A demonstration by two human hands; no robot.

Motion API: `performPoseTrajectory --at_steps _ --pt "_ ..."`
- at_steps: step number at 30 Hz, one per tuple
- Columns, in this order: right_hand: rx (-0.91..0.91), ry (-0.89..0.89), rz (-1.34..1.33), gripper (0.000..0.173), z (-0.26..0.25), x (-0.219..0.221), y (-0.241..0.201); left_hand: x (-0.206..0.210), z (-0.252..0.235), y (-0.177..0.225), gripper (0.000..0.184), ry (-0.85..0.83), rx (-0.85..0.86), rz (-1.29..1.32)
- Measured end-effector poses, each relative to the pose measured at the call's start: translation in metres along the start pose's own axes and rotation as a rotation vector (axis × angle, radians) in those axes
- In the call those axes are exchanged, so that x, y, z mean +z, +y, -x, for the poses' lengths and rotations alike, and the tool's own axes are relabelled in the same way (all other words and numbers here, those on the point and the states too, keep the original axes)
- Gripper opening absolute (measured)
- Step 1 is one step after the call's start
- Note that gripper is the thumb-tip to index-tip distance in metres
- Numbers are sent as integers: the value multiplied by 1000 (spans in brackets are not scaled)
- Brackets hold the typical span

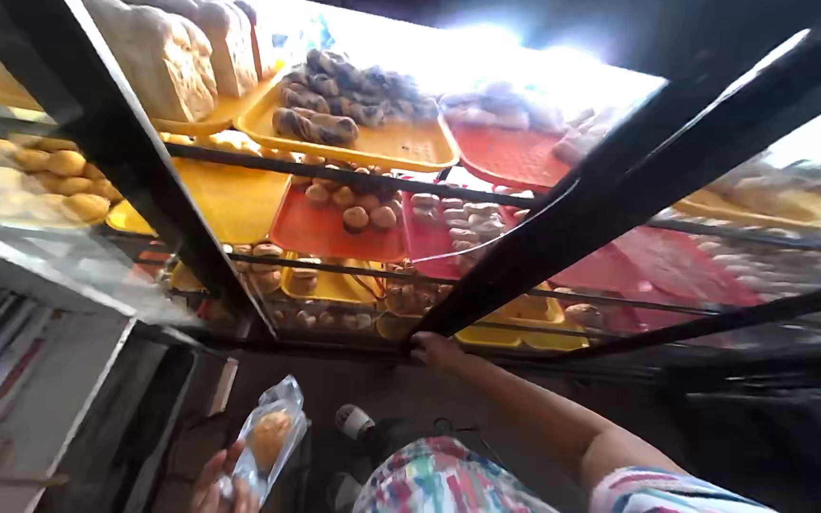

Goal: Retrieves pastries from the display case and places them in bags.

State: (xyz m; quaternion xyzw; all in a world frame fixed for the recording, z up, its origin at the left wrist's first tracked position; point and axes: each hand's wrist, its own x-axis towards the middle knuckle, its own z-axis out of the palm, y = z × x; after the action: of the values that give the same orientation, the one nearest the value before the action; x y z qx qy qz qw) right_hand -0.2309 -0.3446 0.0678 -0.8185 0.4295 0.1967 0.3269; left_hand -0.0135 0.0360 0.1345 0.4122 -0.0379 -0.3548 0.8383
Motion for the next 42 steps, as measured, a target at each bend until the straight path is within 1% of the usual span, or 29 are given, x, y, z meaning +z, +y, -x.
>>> performPoseTrajectory --at_steps 2,4,5,6,8,9,10,12,14,17,19,21,24,26,28,30,32,34,35,36,37,38,40,41,42 --pt "13 54 -198 45 10 -4 5 4 0 -1 27 24 22 -8" --pt "-26 23 -262 46 7 -1 1 11 0 -2 29 64 39 -34" --pt "-83 -26 -269 46 5 1 -11 13 0 -2 30 75 39 -52" --pt "-173 -103 -266 44 6 -1 -30 13 0 -4 30 91 33 -47" --pt "-446 -286 -242 40 15 -16 -79 13 3 -7 32 128 19 -37" --pt "-588 -352 -231 39 18 -29 -107 12 6 -10 33 150 15 -36" --pt "-712 -380 -207 38 21 -47 -135 11 8 -12 33 177 12 -37" --pt "-897 -324 -139 36 25 -90 -188 10 15 -18 34 260 10 -37" --pt "-1055 -204 -65 35 24 -129 -233 8 22 -22 35 340 10 -26" --pt "-1271 -73 66 39 20 -169 -279 6 32 -29 37 450 30 -6" --pt "-1328 -53 156 41 16 -182 -294 2 36 -31 36 488 62 11" --pt "-1333 -100 270 43 7 -191 -302 -4 40 -31 36 533 99 30" --pt "-1307 -208 349 38 -11 -190 -315 -16 51 -27 34 613 168 90" --pt "-1335 -331 377 38 -22 -184 -331 -24 60 -26 32 637 226 108" --pt "-1358 -380 431 39 -26 -179 -352 -31 68 -28 31 663 256 106" --pt "-1398 -391 404 36 -28 -174 -383 -38 70 -30 31 664 255 88" --pt "-1502 -430 288 32 -40 -162 -419 -39 67 -31 31 662 223 71" --pt "-1537 -328 164 35 -49 -141 -439 -37 59 -27 31 623 190 44" --pt "-1492 -259 104 39 -50 -127 -432 -37 55 -23 31 595 185 34" --pt "-1406 -196 52 42 -47 -111 -413 -38 51 -18 30 563 184 30" --pt "-1298 -160 -11 41 -44 -91 -379 -39 48 -14 30 529 180 23" --pt "-1150 -175 -93 36 -42 -68 -333 -41 46 -11 30 501 177 19" --pt "-742 -201 -355 22 -55 -11 -224 -44 41 -4 30 459 169 5" --pt "-508 -150 -502 24 -61 17 -169 -46 40 -2 30 436 170 1" --pt "-287 -31 -616 26 -61 38 -124 -47 39 -1 30 426 170 6"
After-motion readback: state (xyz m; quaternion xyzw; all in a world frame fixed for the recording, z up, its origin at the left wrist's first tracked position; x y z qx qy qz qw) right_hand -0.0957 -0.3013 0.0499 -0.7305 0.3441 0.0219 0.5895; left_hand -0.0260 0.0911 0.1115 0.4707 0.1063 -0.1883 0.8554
